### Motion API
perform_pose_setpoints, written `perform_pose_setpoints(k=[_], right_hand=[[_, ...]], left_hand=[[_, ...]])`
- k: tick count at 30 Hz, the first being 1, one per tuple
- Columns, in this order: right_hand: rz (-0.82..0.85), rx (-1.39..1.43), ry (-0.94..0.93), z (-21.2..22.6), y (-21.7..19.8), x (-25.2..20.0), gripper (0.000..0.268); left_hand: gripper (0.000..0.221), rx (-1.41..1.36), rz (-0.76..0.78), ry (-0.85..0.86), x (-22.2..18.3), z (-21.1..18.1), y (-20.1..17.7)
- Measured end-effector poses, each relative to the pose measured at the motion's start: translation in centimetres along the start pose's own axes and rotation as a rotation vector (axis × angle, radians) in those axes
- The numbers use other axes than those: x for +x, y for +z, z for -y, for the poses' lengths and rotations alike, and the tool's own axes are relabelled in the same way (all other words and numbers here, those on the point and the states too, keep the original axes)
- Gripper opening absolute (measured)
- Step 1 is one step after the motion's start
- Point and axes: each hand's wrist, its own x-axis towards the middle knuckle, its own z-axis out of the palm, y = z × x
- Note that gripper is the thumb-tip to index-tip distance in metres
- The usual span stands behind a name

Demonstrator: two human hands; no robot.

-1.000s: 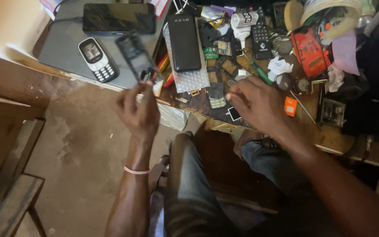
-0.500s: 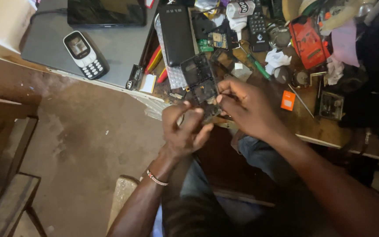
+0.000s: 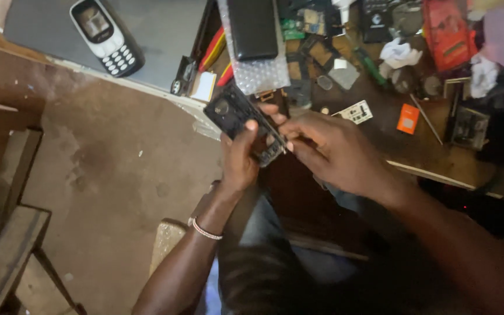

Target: Repairing a mobile phone by assembling internal components and using a tool on the housing

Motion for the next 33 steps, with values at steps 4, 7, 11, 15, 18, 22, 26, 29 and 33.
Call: perform_pose_setpoints(k=[4, 7, 11, 15, 18, 22, 26, 29, 33], right_hand=[[0.038, -0.234, -0.125, 0.1, 0.9, 0.0, 0.024], [-0.002, -0.355, -0.230, -0.5, 1.4, 0.1, 0.022], [-0.052, -0.517, -0.346, -2.4, 1.8, -0.4, 0.012], [-0.049, -0.485, -0.356, -2.0, 1.8, -0.1, 0.010], [-0.039, -0.470, -0.345, -1.9, 1.7, 0.0, 0.010], [-0.024, -0.453, -0.317, -1.9, 1.6, 0.0, 0.009], [0.001, -0.447, -0.323, -1.5, 1.4, -0.1, 0.010], [-0.009, -0.496, -0.368, -1.4, 1.8, -0.4, 0.011], [-0.030, -0.509, -0.393, -1.7, 2.0, -0.5, 0.014]], left_hand=[[0.040, 0.046, -0.033, 0.074, 0.6, -0.9, -0.4], [0.039, 0.012, -0.018, 0.085, 0.6, -0.2, -0.7], [0.035, 0.096, 0.006, 0.141, 0.2, -0.6, 0.0], [0.034, -0.009, 0.023, 0.143, 0.2, -0.7, 0.2], [0.033, 0.093, 0.016, 0.174, 0.0, -1.2, 0.7], [0.032, 0.071, 0.023, 0.190, 0.1, -1.1, 0.6], [0.028, 0.145, 0.030, 0.223, -0.2, -1.2, 0.8], [0.027, 0.171, 0.063, 0.256, -0.1, -1.0, 0.7], [0.025, 0.384, 0.064, 0.336, -0.6, -1.2, 0.9]])
